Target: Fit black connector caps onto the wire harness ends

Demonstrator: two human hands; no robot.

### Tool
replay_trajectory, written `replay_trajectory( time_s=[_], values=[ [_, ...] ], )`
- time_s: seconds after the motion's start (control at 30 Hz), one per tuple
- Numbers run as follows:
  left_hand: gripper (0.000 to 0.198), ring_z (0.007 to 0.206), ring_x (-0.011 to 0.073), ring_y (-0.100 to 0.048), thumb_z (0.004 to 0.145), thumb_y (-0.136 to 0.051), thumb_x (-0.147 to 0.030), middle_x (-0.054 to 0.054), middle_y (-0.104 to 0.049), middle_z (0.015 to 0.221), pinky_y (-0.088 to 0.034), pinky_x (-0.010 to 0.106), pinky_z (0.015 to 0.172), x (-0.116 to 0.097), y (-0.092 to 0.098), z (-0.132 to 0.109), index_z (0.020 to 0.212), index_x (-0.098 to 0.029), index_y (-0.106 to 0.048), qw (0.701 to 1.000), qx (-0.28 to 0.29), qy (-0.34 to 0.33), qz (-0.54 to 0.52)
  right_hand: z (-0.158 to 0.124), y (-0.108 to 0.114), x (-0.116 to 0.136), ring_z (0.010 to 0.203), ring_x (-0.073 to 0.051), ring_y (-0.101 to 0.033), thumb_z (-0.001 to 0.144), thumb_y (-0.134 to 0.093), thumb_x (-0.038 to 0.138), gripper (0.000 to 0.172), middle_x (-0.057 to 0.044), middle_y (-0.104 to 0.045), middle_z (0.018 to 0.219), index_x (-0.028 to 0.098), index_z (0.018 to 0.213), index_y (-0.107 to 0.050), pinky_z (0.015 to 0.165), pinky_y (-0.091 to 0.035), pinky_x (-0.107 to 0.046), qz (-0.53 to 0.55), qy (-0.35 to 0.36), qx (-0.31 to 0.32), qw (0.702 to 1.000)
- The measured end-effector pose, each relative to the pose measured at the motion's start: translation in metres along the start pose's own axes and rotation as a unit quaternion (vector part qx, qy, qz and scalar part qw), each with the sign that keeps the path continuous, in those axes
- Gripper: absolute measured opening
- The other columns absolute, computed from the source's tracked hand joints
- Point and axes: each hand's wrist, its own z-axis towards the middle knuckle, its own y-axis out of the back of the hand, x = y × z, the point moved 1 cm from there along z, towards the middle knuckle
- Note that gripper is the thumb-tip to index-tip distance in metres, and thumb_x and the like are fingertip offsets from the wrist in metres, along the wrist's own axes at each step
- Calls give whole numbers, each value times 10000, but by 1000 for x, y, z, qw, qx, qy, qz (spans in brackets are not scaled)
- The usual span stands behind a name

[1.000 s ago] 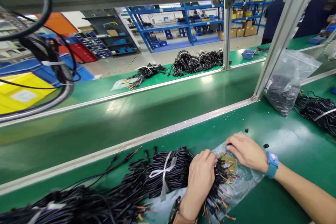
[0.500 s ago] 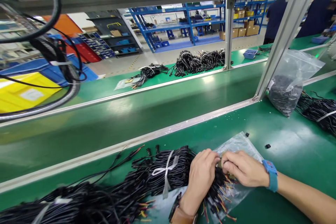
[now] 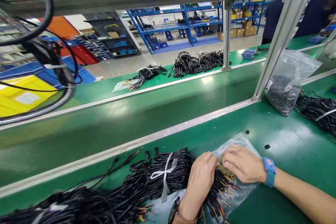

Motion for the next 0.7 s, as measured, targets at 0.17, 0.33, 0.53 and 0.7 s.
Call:
replay_trajectory(
  time_s=[0.17,0.33,0.53,0.7],
  values=[
    [171,839,172,-577,941,-500,-58,13,-591,906,-454,282,735,-1,8,-1,885,-202,-573,998,35,13,-53,0,1,5,875,-225,-545,1057,-332,287,272,-77,-636,939,194,972,-573,829,-420,-389,-58,27,32,997],
    [198,825,179,-557,954,-467,-51,11,-576,867,-439,303,743,0,8,-3,858,-198,-559,998,36,24,-38,-1,2,-1,842,-219,-543,1063,-326,282,285,-66,-622,891,192,944,-570,814,-420,-383,-45,-1,-6,999],
    [253,751,173,-538,969,-456,-79,7,-563,780,-389,314,686,0,3,-1,783,-202,-575,1000,-1,15,6,-1,5,-10,836,-216,-544,1079,-317,297,310,-74,-625,889,188,943,-574,794,-429,-374,-4,-24,-76,997],
    [244,743,186,-531,960,-477,-81,8,-569,762,-369,334,678,-1,2,0,781,-208,-582,999,-8,2,39,0,1,-6,888,-219,-559,1078,-322,296,310,-75,-634,928,190,962,-589,833,-434,-385,-2,24,-6,1000]
  ],
)
